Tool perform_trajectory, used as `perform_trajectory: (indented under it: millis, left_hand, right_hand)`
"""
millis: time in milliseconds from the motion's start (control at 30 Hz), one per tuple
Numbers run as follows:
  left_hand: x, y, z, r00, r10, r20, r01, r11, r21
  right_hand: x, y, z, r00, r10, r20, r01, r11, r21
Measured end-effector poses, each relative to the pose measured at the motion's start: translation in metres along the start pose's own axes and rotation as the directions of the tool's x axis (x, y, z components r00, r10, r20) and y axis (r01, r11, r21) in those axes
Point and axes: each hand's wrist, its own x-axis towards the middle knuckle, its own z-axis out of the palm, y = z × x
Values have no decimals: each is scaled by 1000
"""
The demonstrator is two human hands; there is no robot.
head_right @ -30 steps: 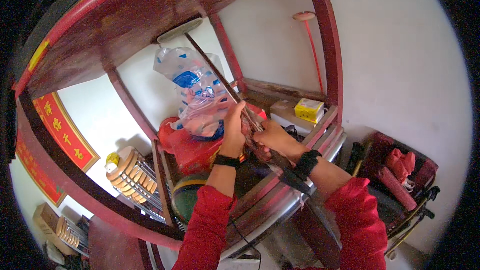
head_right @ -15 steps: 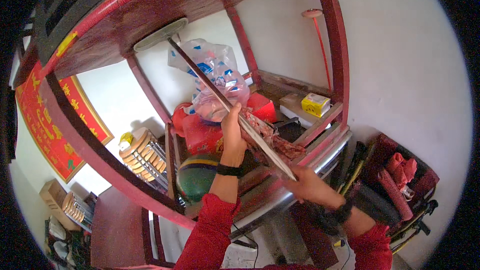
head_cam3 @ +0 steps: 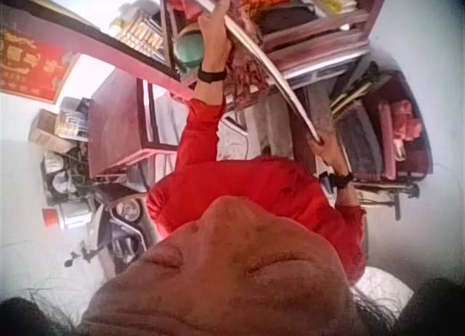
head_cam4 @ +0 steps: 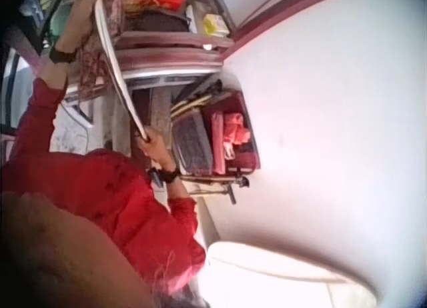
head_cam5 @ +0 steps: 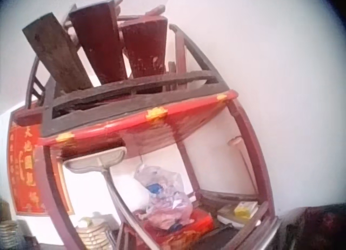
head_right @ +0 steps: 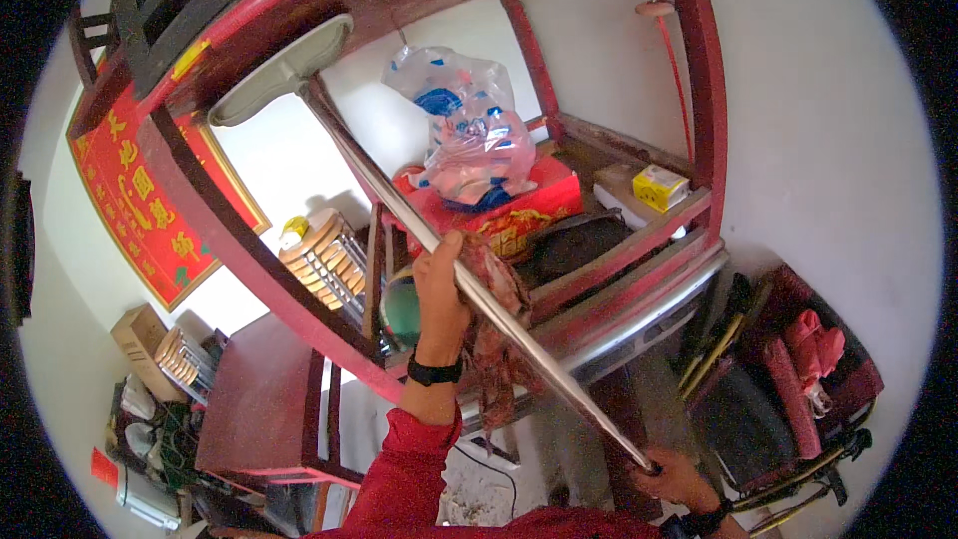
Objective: Cleaning a wooden shelf using a broom and a cloth.
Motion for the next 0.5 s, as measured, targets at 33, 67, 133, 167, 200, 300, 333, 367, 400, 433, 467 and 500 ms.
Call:
perform_trajectory:
  millis: [33,67,133,167,200,300,333,367,400,433,467,500]
  left_hand:
    - [-8,0,0,1000,-12,-2,12,1000,17]
    - [-14,1,0,1000,-20,-2,20,999,32]
    - [-24,-3,4,993,-119,-18,120,992,42]
    - [-32,-15,6,995,-97,7,96,986,134]
    - [-41,-24,6,996,-80,38,69,972,224]
    - [-72,-45,16,958,-187,215,93,919,384]
    - [-85,-55,13,962,-179,208,87,917,390]
    - [-93,-72,12,936,-227,268,128,931,341]
    - [-101,-86,13,904,-270,331,174,940,293]
    - [-107,-94,20,898,-275,343,178,941,288]
    - [-115,-99,28,886,-287,364,136,911,388]
    - [-123,-105,34,872,-303,385,89,871,483]
  right_hand:
    - [-8,9,0,999,-9,-49,10,1000,3]
    - [-10,24,0,999,-10,-36,11,1000,4]
    - [-5,73,1,995,-85,-48,80,992,-102]
    - [-3,102,7,991,-73,-113,67,996,-53]
    - [3,138,10,990,-75,-120,69,996,-53]
    - [5,192,9,975,-201,-96,179,964,-197]
    - [1,182,9,989,-120,-82,81,925,-371]
    - [-4,173,7,995,-29,-97,-27,846,-532]
    - [-5,163,7,995,-28,-101,-30,845,-533]
    - [-8,152,9,989,-4,-147,-57,912,-407]
    - [-10,141,12,982,25,-187,-76,960,-270]
    - [-7,133,15,980,35,-196,-87,961,-264]
